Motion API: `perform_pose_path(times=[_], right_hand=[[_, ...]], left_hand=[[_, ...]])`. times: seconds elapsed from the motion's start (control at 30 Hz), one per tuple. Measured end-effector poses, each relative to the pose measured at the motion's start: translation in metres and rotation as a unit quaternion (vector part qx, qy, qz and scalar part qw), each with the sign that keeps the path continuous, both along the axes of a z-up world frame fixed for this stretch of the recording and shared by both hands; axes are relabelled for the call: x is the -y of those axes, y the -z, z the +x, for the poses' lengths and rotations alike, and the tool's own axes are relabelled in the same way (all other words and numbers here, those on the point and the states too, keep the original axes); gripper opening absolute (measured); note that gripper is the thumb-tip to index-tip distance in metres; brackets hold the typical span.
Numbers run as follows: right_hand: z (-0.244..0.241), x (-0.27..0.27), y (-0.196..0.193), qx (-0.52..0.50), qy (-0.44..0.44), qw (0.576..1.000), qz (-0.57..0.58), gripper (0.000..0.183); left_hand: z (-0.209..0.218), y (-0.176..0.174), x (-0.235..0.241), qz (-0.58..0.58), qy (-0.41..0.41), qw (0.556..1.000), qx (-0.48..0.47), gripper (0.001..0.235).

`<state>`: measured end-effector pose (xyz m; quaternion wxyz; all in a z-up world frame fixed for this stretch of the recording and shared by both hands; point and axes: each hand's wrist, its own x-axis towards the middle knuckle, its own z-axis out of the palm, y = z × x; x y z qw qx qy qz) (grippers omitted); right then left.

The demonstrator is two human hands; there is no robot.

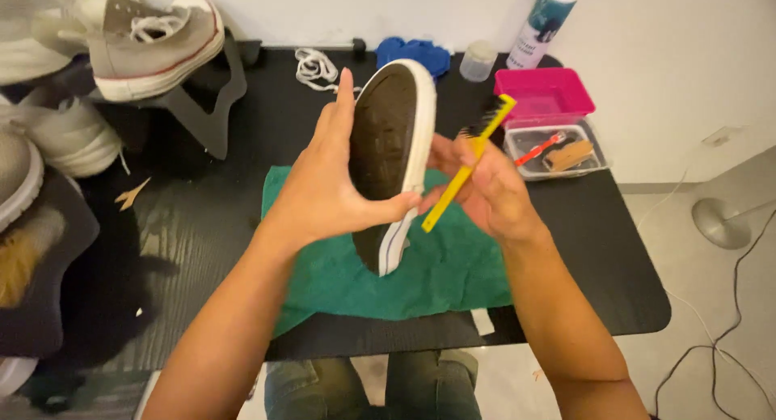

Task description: The person cleans a white high-top sneaker using a yellow brush. They scrub the rubber toe cap, the white midsole, the brown outsole, and the canvas upper, rotating the shoe to access different areas.

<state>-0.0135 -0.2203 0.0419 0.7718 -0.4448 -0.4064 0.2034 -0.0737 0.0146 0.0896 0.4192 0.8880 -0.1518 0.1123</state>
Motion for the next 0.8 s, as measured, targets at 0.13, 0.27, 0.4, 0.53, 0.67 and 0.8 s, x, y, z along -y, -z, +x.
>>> perform_pose_path(times=[0.13,0.27,0.4,0.53,0.67,0.8], right_hand=[[0.006,-0.002,-0.018,-0.001,-0.011,1.000,0.000,0.043],[0.031,0.004,-0.049,0.040,0.003,0.997,-0.071,0.048],[0.016,0.006,-0.095,0.174,0.317,0.881,-0.306,0.037],[0.007,-0.008,-0.099,0.242,0.444,0.786,-0.355,0.013],[0.004,-0.033,-0.095,0.304,0.446,0.793,-0.283,0.034],[0.012,-0.046,-0.078,0.325,0.423,0.810,-0.244,0.040]], left_hand=[[0.008,-0.008,-0.005,-0.007,0.020,1.000,-0.006,0.135],[0.031,-0.010,-0.020,-0.043,0.112,0.987,0.102,0.123],[0.062,-0.002,-0.024,-0.064,0.171,0.982,0.056,0.115],[0.074,-0.008,-0.032,-0.055,0.170,0.984,0.018,0.125],[0.071,-0.014,-0.024,-0.014,0.078,0.996,0.037,0.128],[0.060,-0.024,-0.020,0.001,0.027,0.997,0.069,0.115]])
